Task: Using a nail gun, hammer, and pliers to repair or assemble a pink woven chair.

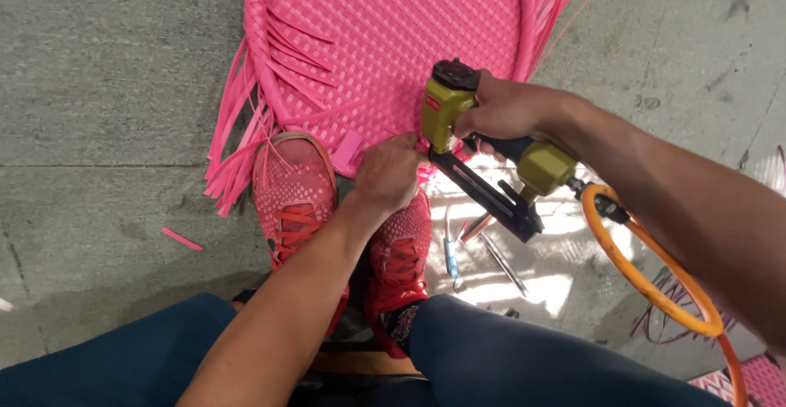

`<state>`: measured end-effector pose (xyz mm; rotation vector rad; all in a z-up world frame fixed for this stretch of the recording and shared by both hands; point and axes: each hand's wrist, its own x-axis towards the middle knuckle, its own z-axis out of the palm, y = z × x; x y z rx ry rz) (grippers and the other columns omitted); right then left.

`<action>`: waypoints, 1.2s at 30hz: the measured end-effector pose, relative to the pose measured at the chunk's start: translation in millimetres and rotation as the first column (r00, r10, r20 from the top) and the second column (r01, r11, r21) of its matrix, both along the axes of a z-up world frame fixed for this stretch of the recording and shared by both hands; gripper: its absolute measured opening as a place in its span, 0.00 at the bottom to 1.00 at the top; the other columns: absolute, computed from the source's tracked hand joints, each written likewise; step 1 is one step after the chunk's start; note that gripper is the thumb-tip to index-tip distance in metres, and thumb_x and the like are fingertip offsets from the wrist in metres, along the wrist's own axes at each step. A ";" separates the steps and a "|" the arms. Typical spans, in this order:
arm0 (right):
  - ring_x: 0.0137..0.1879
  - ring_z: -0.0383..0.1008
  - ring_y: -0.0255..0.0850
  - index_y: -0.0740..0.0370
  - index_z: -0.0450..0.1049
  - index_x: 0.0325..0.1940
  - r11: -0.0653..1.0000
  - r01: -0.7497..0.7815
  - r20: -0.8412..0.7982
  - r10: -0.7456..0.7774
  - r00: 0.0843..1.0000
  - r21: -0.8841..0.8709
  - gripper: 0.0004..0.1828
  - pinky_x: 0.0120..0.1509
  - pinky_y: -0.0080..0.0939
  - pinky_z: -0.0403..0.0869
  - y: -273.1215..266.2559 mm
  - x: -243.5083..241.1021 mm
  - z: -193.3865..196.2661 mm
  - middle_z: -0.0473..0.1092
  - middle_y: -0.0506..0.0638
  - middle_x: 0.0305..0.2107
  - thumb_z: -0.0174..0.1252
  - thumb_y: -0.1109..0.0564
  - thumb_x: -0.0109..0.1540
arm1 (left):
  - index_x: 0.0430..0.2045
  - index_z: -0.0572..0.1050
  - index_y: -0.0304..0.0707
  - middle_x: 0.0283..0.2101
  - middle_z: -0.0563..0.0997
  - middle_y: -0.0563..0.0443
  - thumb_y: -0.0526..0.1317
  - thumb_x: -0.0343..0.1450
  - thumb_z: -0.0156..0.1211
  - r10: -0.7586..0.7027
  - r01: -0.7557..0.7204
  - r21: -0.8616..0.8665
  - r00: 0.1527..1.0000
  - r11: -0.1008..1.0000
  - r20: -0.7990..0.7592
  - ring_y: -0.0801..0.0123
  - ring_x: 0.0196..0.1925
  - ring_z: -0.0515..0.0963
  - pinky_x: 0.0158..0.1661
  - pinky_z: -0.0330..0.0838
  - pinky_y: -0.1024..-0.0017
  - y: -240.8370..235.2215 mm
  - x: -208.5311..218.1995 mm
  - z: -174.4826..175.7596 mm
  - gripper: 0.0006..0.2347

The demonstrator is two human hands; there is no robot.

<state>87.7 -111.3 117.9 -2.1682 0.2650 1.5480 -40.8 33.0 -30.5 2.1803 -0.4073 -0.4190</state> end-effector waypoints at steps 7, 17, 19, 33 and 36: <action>0.21 0.68 0.36 0.66 0.73 0.51 1.000 0.019 -0.027 -0.019 0.999 0.004 0.17 0.22 0.40 0.69 -5.9 4.4 -14.2 0.72 0.51 0.23 0.58 0.59 0.58 | 0.33 0.86 0.47 0.45 0.81 0.46 0.31 0.63 0.61 0.001 0.000 -0.029 1.000 1.000 0.031 0.53 0.50 0.80 0.50 0.73 0.57 1.6 -3.0 -4.4 0.11; 0.33 0.73 0.39 0.56 0.49 0.73 0.990 0.113 0.228 -0.131 0.965 0.090 0.42 0.33 0.42 0.76 -68.5 -65.5 24.4 0.72 0.57 0.41 0.61 0.55 0.59 | 0.37 0.86 0.46 0.43 0.78 0.41 0.30 0.61 0.60 -0.006 0.006 -0.002 0.999 1.000 0.052 0.49 0.50 0.79 0.50 0.72 0.55 2.2 -5.1 -9.2 0.14; 0.31 0.73 0.44 0.53 0.43 0.77 0.973 0.226 0.264 -0.228 0.937 0.036 0.47 0.31 0.47 0.75 -85.1 -99.1 42.8 0.71 0.59 0.40 0.60 0.54 0.58 | 0.37 0.86 0.46 0.43 0.78 0.41 0.29 0.61 0.59 -0.018 0.018 -0.005 0.997 1.000 0.076 0.49 0.50 0.79 0.51 0.72 0.56 4.7 -5.3 -9.2 0.15; 0.55 0.70 0.65 0.64 0.60 0.74 0.839 0.347 0.898 0.326 0.293 -0.418 0.43 0.58 0.60 0.71 -179.6 -280.4 -103.7 0.66 0.71 0.59 0.65 0.63 0.55 | 0.36 0.86 0.43 0.32 0.75 0.41 0.31 0.65 0.58 0.002 0.007 -0.079 0.994 0.997 0.112 0.49 0.38 0.78 0.39 0.72 0.53 4.3 -2.9 8.4 0.12; 0.45 0.75 0.53 0.55 0.67 0.56 0.934 0.236 0.923 0.179 0.341 -0.268 0.17 0.51 0.51 0.76 -151.7 -323.4 -136.9 0.73 0.56 0.42 0.62 0.54 0.65 | 0.35 0.85 0.42 0.32 0.75 0.42 0.33 0.69 0.58 0.031 -0.017 -0.106 0.991 0.994 0.130 0.49 0.39 0.79 0.40 0.72 0.54 5.1 -3.2 8.9 0.08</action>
